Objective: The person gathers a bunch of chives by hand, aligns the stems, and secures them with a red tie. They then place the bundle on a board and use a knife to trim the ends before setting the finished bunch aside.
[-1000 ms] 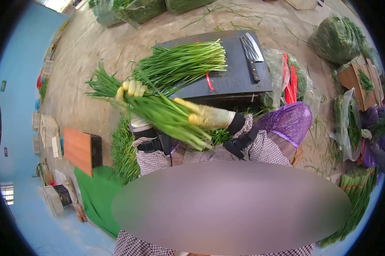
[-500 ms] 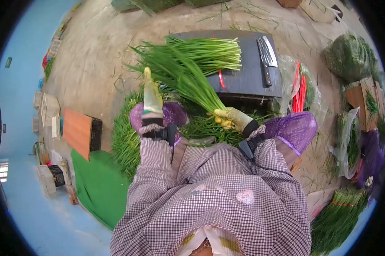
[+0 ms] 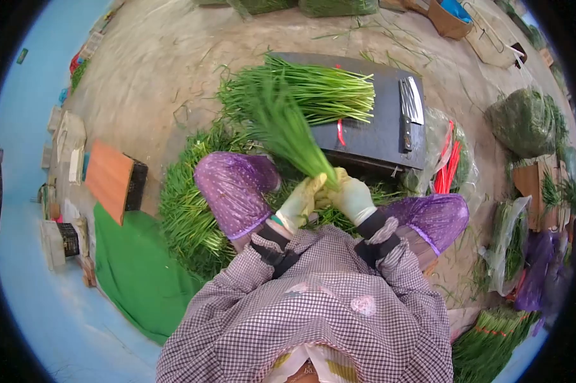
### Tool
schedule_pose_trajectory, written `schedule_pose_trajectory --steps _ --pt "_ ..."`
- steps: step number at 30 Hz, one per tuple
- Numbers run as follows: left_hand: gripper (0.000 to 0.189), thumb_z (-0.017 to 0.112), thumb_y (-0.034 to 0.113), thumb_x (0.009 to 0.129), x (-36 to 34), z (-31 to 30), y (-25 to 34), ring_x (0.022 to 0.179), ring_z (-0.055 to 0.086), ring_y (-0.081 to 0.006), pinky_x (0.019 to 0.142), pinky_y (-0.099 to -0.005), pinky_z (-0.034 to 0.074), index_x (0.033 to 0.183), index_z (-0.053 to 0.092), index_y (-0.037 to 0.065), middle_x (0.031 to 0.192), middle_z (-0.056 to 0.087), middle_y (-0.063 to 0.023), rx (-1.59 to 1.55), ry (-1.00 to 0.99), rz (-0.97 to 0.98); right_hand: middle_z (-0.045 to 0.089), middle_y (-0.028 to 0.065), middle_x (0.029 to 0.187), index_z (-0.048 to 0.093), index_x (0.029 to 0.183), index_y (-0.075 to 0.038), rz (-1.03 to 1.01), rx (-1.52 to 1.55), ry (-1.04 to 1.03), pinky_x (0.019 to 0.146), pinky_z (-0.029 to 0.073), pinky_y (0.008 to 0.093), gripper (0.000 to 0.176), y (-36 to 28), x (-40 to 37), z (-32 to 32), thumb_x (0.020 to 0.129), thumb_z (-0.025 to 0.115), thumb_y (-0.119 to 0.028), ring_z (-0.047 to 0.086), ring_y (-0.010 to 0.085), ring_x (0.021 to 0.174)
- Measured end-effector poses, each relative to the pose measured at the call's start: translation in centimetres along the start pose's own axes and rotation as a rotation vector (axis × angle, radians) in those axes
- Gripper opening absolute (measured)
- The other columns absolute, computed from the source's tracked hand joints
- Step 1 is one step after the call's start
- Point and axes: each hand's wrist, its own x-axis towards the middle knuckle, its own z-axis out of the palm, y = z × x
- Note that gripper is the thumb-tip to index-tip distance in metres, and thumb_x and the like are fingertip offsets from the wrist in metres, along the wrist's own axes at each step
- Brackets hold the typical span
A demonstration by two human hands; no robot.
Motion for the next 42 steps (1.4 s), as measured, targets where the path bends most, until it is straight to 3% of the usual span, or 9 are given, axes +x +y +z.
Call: schedule_pose_trajectory --steps 5,10,12,14,17,23,33,36,42 --pt "0.033 0.068 0.022 0.096 0.6 2.8 3.2 0.102 0.066 -0.0215 0.093 -0.0376 0.055 0.121 0.062 0.001 0.109 0.069 -0.0108 -0.417 0.004 0.232 0.062 0.0086 0.086 0.050 0.135 -0.002 -0.148 -0.460 0.249 0.053 0.052 0.0365 0.057 -3.3 -2.6 0.3 0.086 0.064 -0.028 0.066 0.0240 0.064" --pt "0.040 0.066 0.013 0.096 -1.0 2.4 5.5 0.088 0.063 -0.0165 0.092 -0.0383 0.054 0.132 0.054 0.001 0.092 0.064 -0.0042 -0.487 -0.148 0.507 0.069 0.0151 0.112 0.050 0.139 -0.005 -0.363 0.020 0.182 0.073 0.056 0.0373 0.067 -2.1 -3.6 -3.1 0.087 0.070 -0.041 0.071 0.0294 0.089" --pt "0.043 0.066 0.020 0.097 -1.1 1.2 7.3 0.085 0.059 -0.0132 0.093 -0.0366 0.051 0.134 0.054 0.002 0.089 0.060 -0.0011 -0.438 -0.205 0.613 0.072 0.0144 0.107 0.063 0.126 -0.012 -0.057 0.015 -0.305 0.078 0.056 0.0407 0.056 -0.3 -4.0 -6.5 0.085 0.069 -0.050 0.070 0.0324 0.092" --pt "0.045 0.066 0.022 0.098 -1.2 0.4 8.8 0.086 0.056 -0.0123 0.093 -0.0361 0.050 0.136 0.053 0.002 0.089 0.057 0.0002 -0.493 -0.273 0.637 0.072 0.0120 0.104 0.070 0.110 -0.009 0.069 -0.220 -0.208 0.077 0.056 0.0412 0.042 5.3 -4.0 -4.6 0.088 0.069 -0.045 0.070 0.0330 0.090" --pt "0.046 0.065 0.020 0.098 -0.9 0.4 10.1 0.086 0.054 -0.0121 0.094 -0.0361 0.049 0.138 0.051 0.002 0.088 0.054 0.0008 -0.537 -0.354 0.682 0.070 0.0116 0.099 0.073 0.099 -0.007 0.030 0.235 0.228 0.083 0.054 0.0379 0.022 3.6 -2.7 -6.3 0.091 0.070 -0.027 0.068 0.0314 0.092" --pt "0.043 0.064 0.018 0.098 0.7 2.5 11.9 0.085 0.055 -0.0130 0.094 -0.0355 0.049 0.136 0.052 0.001 0.088 0.055 0.0003 -0.372 -0.314 0.755 0.062 0.0166 0.126 0.060 0.131 -0.004 -0.292 0.386 0.306 0.101 0.047 0.0362 0.052 -4.1 0.6 -8.2 0.089 0.073 -0.031 0.061 0.0326 0.115" --pt "0.020 0.061 0.012 0.099 10.6 2.0 14.0 0.093 0.065 -0.0204 0.097 -0.0392 0.053 0.116 0.060 0.004 0.101 0.067 -0.0088 -0.378 -0.221 0.590 0.064 0.0070 0.072 0.071 0.097 -0.007 0.204 0.497 0.793 0.065 0.051 0.0355 0.013 11.6 16.1 -2.1 0.091 0.068 -0.018 0.064 0.0258 0.067" --pt "0.021 0.063 0.008 0.095 15.7 2.1 14.5 0.122 0.062 -0.0314 0.101 -0.0414 0.054 0.115 0.061 0.001 0.133 0.061 -0.0207 -0.300 -0.179 0.468 0.061 0.0016 0.063 0.070 0.096 -0.003 0.484 1.123 0.617 0.053 0.046 0.0299 0.016 12.2 19.8 -0.9 0.091 0.070 -0.019 0.057 0.0150 0.054" --pt "0.031 0.064 0.010 0.094 21.8 1.7 14.2 0.137 0.048 -0.0337 0.108 -0.0423 0.048 0.121 0.054 -0.003 0.148 0.048 -0.0237 -0.282 -0.130 0.384 0.052 -0.0039 0.061 0.062 0.086 -0.009 0.607 1.345 0.606 0.040 0.033 0.0242 0.015 10.1 20.8 -1.6 0.093 0.070 -0.019 0.043 0.0066 0.045"
